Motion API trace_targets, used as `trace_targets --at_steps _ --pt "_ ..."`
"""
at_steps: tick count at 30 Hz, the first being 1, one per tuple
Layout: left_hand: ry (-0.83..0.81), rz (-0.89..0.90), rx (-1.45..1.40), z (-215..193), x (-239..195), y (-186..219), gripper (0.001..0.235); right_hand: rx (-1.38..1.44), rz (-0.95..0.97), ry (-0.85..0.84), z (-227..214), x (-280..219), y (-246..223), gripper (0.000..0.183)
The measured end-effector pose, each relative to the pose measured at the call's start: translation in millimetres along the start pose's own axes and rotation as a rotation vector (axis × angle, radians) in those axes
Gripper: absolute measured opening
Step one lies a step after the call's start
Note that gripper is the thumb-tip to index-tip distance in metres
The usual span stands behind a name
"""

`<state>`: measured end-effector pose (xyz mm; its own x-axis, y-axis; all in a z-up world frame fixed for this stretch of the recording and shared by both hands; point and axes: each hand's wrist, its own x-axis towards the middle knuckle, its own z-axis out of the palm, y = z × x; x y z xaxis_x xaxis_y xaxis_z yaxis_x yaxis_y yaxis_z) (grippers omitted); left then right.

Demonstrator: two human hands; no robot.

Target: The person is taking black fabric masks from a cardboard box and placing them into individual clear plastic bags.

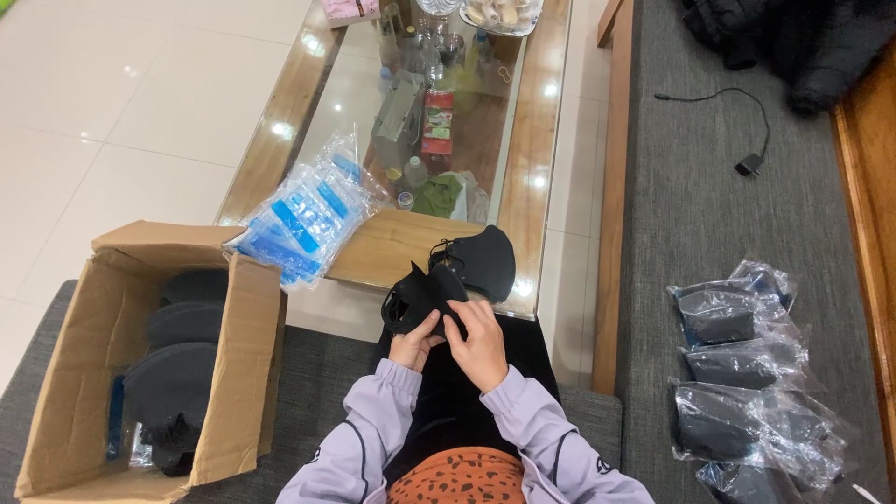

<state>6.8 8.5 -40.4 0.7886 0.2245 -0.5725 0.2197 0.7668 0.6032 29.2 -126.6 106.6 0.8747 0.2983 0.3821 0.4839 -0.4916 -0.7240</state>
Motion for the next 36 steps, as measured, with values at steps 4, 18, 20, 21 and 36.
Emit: trace_targets --at_steps 4,18,20,21,36 --pt "-0.027 0.011 0.019 -14 11 -11 0.054 0.021 0.035 0.006 2 -2 6 0.016" --pt "-0.022 -0.074 -0.183 28 -31 38 0.021 0.42 0.432 0.105 9 9 55 0.018" --pt "-0.033 -0.059 -0.194 13 -17 24 0.02 0.541 0.482 0.135 14 12 77 0.015" --pt "-0.045 -0.042 -0.207 5 -10 17 0.019 0.662 0.528 0.164 16 13 89 0.013" --pt "-0.092 -0.093 -0.382 -13 1 15 0.023 0.8 0.694 0.156 -6 29 58 0.017"
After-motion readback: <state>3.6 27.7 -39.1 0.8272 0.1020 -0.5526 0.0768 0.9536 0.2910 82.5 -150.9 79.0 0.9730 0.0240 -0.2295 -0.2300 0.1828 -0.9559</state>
